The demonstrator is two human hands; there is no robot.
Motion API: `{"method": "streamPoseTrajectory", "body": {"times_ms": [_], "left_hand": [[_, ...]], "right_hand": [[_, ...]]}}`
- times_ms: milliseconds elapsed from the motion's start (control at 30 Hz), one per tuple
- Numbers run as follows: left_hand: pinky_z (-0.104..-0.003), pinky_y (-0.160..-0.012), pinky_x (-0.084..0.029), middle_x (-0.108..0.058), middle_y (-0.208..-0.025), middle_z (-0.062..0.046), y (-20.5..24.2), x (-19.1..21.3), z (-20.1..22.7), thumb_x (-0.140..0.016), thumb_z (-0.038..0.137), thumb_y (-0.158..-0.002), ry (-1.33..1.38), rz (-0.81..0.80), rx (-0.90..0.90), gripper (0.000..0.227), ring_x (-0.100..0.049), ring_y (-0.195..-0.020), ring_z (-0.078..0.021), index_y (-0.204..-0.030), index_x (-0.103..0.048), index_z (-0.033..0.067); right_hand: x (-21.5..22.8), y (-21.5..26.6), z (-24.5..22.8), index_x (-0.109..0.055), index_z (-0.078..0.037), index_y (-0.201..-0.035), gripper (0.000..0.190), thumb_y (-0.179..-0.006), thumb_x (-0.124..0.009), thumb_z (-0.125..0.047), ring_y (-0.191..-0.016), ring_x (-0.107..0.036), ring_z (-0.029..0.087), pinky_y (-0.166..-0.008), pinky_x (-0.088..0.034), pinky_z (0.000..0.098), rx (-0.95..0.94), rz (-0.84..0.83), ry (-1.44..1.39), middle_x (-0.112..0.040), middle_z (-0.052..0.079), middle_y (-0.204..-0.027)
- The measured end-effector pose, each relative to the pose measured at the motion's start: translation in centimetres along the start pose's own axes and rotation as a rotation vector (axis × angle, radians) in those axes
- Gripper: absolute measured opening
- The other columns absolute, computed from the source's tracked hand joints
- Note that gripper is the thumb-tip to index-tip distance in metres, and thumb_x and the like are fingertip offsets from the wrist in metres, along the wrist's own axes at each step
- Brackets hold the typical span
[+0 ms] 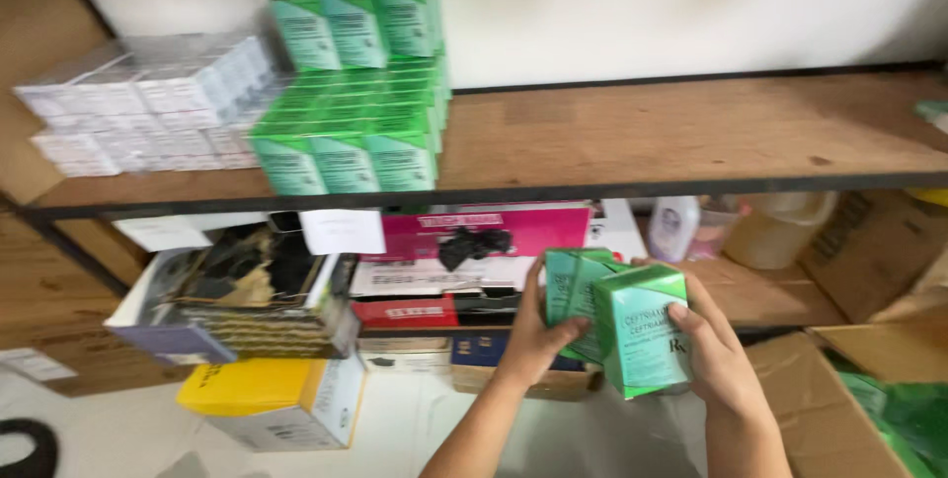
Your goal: The person repeatedly picks green medicine boxes from a cardboard carton and stacks them on a wooden shelf. The person handles the boxes by hand, arranging them in neat rows on the shelf.
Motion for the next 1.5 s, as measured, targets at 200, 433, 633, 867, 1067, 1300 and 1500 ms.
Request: {"method": "streamPoseTrajectory", "body": {"times_ms": [200, 433, 633, 867, 1067, 1300, 1500], "left_hand": [[-0.046, -0.112, -0.046, -0.052, -0.145, -0.019, 1.7, 10.3, 12.9, -0.084, 0.033, -0.077, -0.063, 0.173, -0.290, 0.114, -0.055, -0.134, -0.0295, -0.165, -0.014, 0.0092], [-0.042, -0.111, -0.048, -0.052, -0.143, -0.021, 0.3, 20.0, 26.4, -0.081, 0.029, -0.083, -0.109, 0.237, -0.510, 0.104, -0.056, -0.131, -0.0297, -0.163, -0.019, 0.0052], [-0.040, -0.105, -0.051, -0.055, -0.140, -0.019, -9.6, 25.3, 34.9, -0.081, 0.030, -0.081, -0.317, 0.293, -0.436, 0.101, -0.060, -0.126, -0.0274, -0.158, -0.021, 0.0048], [-0.036, -0.103, -0.051, -0.059, -0.136, -0.021, -18.4, 28.5, 36.0, -0.084, 0.031, -0.077, -0.491, 0.350, -0.368, 0.094, -0.062, -0.124, -0.0287, -0.148, -0.033, -0.0041], [-0.040, -0.099, -0.055, -0.058, -0.136, -0.023, -20.8, 31.5, 35.2, -0.083, 0.031, -0.074, -0.396, 0.356, -0.252, 0.106, -0.063, -0.123, -0.0324, -0.153, -0.018, 0.0036], [-0.043, -0.104, -0.053, -0.042, -0.147, -0.025, -23.2, 33.6, 34.2, -0.085, 0.027, -0.077, -0.513, 0.279, -0.341, 0.110, -0.052, -0.133, -0.0348, -0.156, -0.010, 0.0071], [-0.041, -0.106, -0.053, -0.051, -0.144, -0.026, -25.4, 33.0, 33.4, -0.089, 0.028, -0.076, -0.625, 0.165, -0.369, 0.111, -0.057, -0.133, -0.0353, -0.154, -0.013, 0.0029]], "right_hand": [[-14.5, -6.1, -1.1, -0.052, 0.004, -0.142, 0.053, -0.091, -0.051, -0.012, -0.110, -0.063, 0.021, -0.094, -0.051, 0.0328, 0.128, -0.117, 0.008, -0.066, 0.015, -0.121], [-25.1, -16.0, -5.4, -0.052, 0.001, -0.137, 0.045, -0.094, -0.063, -0.007, -0.108, -0.068, 0.017, -0.095, -0.058, 0.0328, 0.289, -0.201, -0.124, -0.067, 0.008, -0.121], [-29.4, -29.0, -7.0, -0.053, -0.004, -0.143, 0.046, -0.100, -0.068, -0.013, -0.105, -0.064, 0.014, -0.084, -0.053, 0.0305, 0.313, -0.128, 0.058, -0.069, 0.008, -0.116], [-29.7, -43.5, -3.0, -0.052, -0.003, -0.139, 0.050, -0.093, -0.072, -0.005, -0.100, -0.068, 0.020, -0.079, -0.057, 0.0334, 0.338, 0.016, 0.279, -0.070, 0.010, -0.112], [-28.1, -48.5, 1.0, -0.057, -0.004, -0.136, 0.049, -0.091, -0.075, -0.005, -0.094, -0.067, 0.020, -0.075, -0.061, 0.0327, 0.250, 0.068, 0.414, -0.060, 0.008, -0.108], [-28.8, -48.0, 2.0, -0.049, -0.004, -0.141, 0.058, -0.090, -0.077, -0.010, -0.087, -0.066, 0.018, -0.072, -0.056, 0.0299, 0.423, 0.143, 0.549, -0.061, 0.010, -0.102], [-31.2, -43.2, -0.4, -0.053, -0.004, -0.141, 0.053, -0.097, -0.080, -0.017, -0.104, -0.067, 0.027, -0.085, -0.060, 0.0370, 0.788, 0.098, 0.795, -0.064, 0.020, -0.128]]}}
Point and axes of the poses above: each hand's wrist, its own y-axis away from the middle knuckle, its own x-axis out of the back of the hand, z = x × y, the point moved 1 cm from there along -y, towards the middle knuckle
